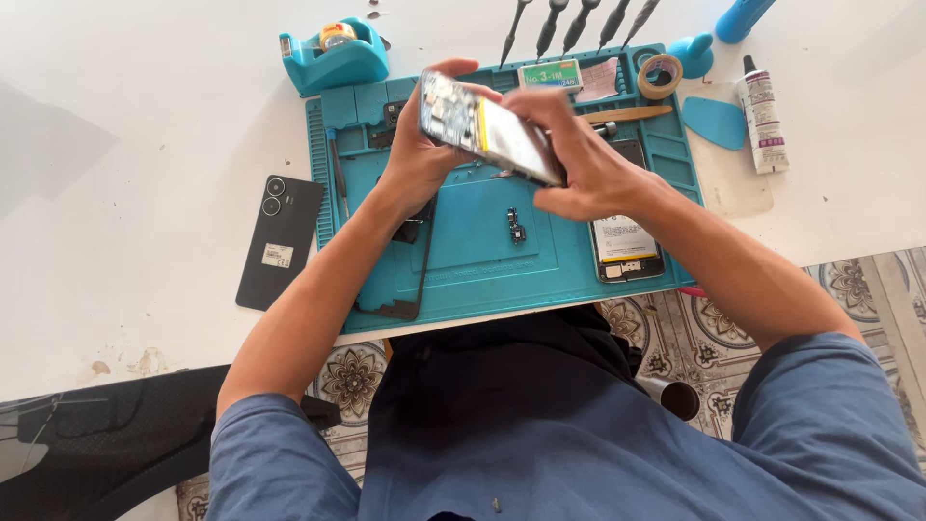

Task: The person assembles a smartphone by connecting internal components, installing the battery, and securing the back cover. The person uses a screwdriver to fasten screws and aligns connectors before closing the device.

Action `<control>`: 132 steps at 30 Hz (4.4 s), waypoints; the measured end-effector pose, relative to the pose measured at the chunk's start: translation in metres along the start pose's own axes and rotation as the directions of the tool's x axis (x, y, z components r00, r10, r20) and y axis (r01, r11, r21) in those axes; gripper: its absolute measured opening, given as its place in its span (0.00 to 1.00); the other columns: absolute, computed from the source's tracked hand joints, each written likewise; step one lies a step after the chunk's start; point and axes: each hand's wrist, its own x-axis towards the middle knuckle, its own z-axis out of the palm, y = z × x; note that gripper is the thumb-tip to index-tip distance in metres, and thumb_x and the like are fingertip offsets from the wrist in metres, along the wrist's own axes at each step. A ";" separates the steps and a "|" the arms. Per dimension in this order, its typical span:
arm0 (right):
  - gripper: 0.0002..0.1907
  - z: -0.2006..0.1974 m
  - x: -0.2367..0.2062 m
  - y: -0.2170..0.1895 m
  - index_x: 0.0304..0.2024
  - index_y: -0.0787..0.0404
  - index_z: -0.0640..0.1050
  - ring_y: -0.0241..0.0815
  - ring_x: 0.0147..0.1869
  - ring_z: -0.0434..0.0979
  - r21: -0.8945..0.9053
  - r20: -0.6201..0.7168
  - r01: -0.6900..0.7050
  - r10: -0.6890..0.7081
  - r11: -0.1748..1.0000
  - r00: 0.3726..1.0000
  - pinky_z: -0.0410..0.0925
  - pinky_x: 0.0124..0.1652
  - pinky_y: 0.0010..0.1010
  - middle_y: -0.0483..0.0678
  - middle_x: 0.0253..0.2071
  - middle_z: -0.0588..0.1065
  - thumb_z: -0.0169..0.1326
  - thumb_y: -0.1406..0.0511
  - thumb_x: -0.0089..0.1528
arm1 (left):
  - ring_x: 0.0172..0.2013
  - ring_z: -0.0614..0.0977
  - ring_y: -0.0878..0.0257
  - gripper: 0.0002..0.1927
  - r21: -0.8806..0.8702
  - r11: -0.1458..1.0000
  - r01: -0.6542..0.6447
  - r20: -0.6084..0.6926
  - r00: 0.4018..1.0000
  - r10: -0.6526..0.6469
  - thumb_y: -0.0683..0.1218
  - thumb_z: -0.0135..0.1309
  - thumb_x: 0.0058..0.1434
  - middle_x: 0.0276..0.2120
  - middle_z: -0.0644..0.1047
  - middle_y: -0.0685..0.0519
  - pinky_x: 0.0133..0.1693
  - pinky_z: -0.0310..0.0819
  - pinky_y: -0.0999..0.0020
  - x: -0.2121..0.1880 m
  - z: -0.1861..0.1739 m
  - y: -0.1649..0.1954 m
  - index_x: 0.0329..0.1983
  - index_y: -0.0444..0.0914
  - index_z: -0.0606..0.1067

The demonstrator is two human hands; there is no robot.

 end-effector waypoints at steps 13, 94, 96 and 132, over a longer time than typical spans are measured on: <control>0.44 -0.006 0.000 -0.008 0.65 0.55 0.65 0.44 0.37 0.72 -0.002 0.056 0.294 -0.293 0.956 0.954 0.64 0.36 0.39 0.51 0.40 0.71 0.51 0.63 0.42 | 0.51 0.80 0.67 0.22 0.179 0.979 -0.100 0.047 0.995 0.093 0.37 0.71 0.59 0.47 0.78 0.51 0.58 0.80 0.68 -0.002 0.004 0.005 0.46 0.41 0.69; 0.53 0.000 -0.002 -0.010 0.74 0.56 0.53 0.52 0.50 0.77 -0.114 -0.063 0.277 -0.285 0.954 0.956 0.74 0.40 0.39 0.59 0.60 0.69 0.57 0.66 0.46 | 0.44 0.82 0.71 0.33 0.350 0.930 -0.110 0.112 0.991 0.075 0.52 0.66 0.67 0.76 0.61 0.47 0.42 0.80 0.76 -0.013 0.013 -0.006 0.69 0.32 0.69; 0.53 0.000 -0.002 -0.013 0.74 0.56 0.53 0.50 0.47 0.78 -0.103 -0.058 0.255 -0.261 0.962 0.964 0.74 0.37 0.36 0.59 0.58 0.70 0.56 0.66 0.45 | 0.41 0.81 0.71 0.28 0.367 0.924 -0.103 0.113 0.991 0.066 0.51 0.67 0.66 0.75 0.62 0.46 0.41 0.80 0.75 -0.014 0.014 -0.004 0.63 0.31 0.73; 0.54 0.002 -0.003 -0.025 0.72 0.55 0.61 0.49 0.39 0.79 -0.257 -0.101 0.421 -0.457 0.870 0.884 0.72 0.38 0.40 0.57 0.48 0.76 0.59 0.63 0.41 | 0.56 0.85 0.56 0.29 0.608 0.737 -0.296 0.165 0.955 0.247 0.57 0.76 0.50 0.62 0.76 0.42 0.58 0.79 0.61 -0.016 0.016 0.013 0.49 0.37 0.82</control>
